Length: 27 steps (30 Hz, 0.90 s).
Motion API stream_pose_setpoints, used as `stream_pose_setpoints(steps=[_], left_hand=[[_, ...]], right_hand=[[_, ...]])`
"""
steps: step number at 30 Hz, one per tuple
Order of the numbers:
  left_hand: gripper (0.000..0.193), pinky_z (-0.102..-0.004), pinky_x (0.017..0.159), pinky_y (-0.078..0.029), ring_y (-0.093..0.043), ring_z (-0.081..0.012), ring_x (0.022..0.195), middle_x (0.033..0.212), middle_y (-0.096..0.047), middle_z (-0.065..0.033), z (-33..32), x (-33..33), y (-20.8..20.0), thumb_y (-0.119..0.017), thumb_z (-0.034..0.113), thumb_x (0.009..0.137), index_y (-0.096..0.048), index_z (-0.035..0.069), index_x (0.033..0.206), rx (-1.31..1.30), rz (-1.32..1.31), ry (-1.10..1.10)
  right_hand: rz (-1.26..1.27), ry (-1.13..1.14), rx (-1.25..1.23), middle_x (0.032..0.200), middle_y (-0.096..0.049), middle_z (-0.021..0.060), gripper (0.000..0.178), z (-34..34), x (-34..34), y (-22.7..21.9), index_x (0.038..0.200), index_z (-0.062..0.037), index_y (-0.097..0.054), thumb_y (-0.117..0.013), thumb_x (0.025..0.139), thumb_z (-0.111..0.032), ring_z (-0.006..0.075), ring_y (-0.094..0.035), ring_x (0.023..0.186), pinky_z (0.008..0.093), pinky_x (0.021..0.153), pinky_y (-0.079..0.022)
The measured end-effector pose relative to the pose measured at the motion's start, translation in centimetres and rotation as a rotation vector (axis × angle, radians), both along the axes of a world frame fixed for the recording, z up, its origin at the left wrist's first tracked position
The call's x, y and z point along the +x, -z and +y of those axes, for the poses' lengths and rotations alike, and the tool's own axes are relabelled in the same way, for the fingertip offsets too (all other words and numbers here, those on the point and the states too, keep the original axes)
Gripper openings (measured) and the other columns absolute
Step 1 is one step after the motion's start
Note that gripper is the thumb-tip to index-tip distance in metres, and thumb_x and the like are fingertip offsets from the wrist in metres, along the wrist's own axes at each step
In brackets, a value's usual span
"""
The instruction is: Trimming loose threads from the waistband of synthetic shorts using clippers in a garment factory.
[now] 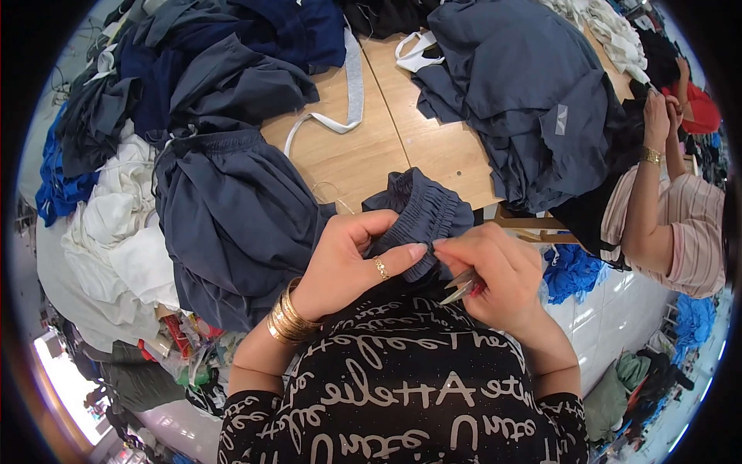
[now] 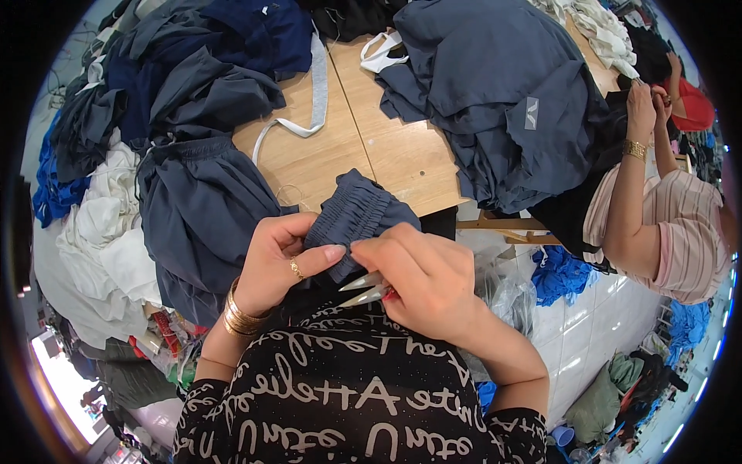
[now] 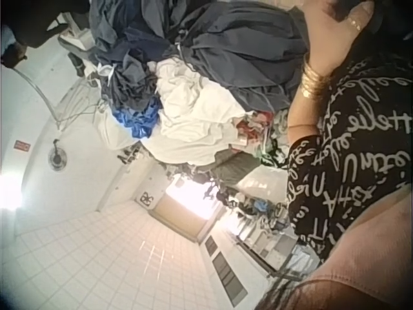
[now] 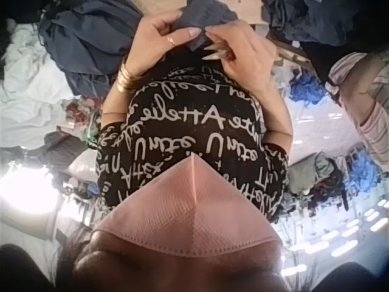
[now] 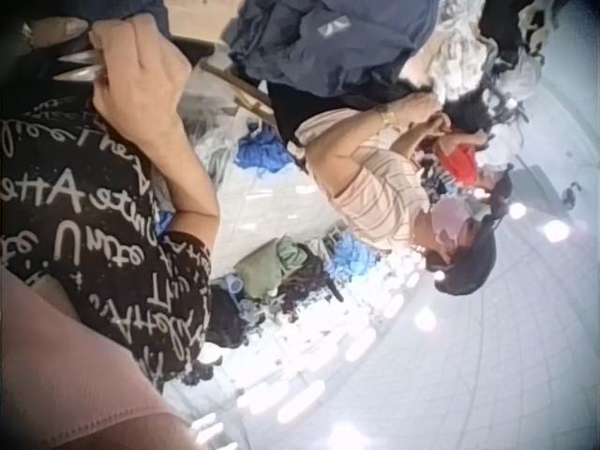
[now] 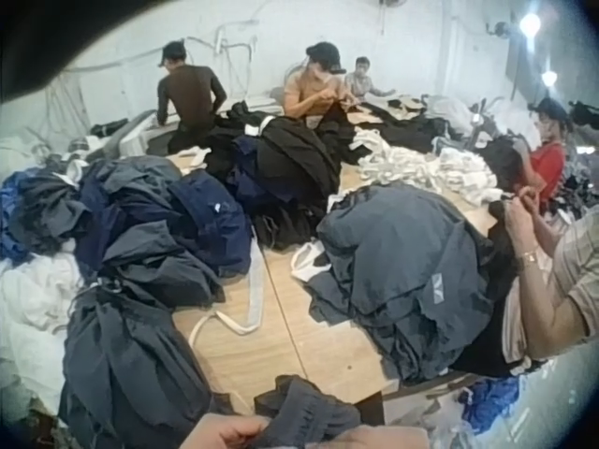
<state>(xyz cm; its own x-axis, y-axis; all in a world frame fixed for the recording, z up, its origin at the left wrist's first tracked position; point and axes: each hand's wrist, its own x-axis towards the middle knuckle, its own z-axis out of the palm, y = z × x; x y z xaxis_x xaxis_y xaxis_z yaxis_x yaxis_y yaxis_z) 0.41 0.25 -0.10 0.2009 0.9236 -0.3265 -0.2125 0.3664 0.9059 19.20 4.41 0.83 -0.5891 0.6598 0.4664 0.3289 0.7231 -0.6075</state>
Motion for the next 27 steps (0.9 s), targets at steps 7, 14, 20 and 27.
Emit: stream_pose_setpoints(steps=[7, 14, 20, 27], left_hand=[[0.015, -0.0176, 0.065, -0.041, -0.048, -0.0011, 0.072, 0.077, -0.059, 0.0029, -0.1, -0.2, 0.0, -0.066, 0.007, 0.08, -0.06, -0.003, 0.089, -0.021, 0.026, -0.033], [0.02, -0.018, 0.059, -0.041, -0.051, -0.0039, 0.067, 0.078, -0.06, 0.0021, 0.2, 0.6, 2.9, -0.067, 0.006, 0.075, -0.061, -0.003, 0.091, 0.058, 0.326, -0.044], [0.028, -0.022, 0.077, -0.04, -0.054, -0.01, 0.082, 0.093, -0.06, -0.0042, -0.1, 1.8, 1.3, -0.061, 0.008, 0.075, -0.058, -0.006, 0.099, 0.027, 0.159, 0.052], [0.021, -0.0181, 0.069, -0.041, -0.053, -0.0053, 0.074, 0.085, -0.061, 0.0004, 0.5, 1.1, 0.8, -0.064, 0.004, 0.077, -0.061, -0.004, 0.096, -0.066, 0.11, 0.167]], right_hand=[[-0.024, 0.04, -0.117, 0.071, -0.055, 0.0074, 0.025, 0.3, 0.1, 0.3, 0.081, -0.0036, -0.056, -0.059, 0.059, 0.008, 0.0223, -0.055, 0.057, 0.029, 0.05, -0.043], [0.137, -0.163, -0.354, 0.095, -0.052, 0.0068, 0.024, 0.2, 1.3, 2.0, 0.086, -0.0055, -0.049, -0.058, 0.064, -0.001, 0.0287, -0.057, 0.08, 0.0358, 0.059, -0.046], [0.434, -0.196, -0.631, 0.078, -0.051, 0.0082, 0.013, -0.3, 0.7, 3.6, 0.08, -0.0012, -0.047, -0.058, 0.079, -0.008, 0.0227, -0.052, 0.07, 0.032, 0.062, -0.04], [0.803, -0.366, -1.368, 0.078, -0.055, 0.0005, 0.012, -0.7, 2.4, 4.0, 0.081, -0.0035, -0.049, -0.056, 0.087, -0.012, 0.0033, -0.037, 0.051, 0.0186, 0.045, -0.028]])
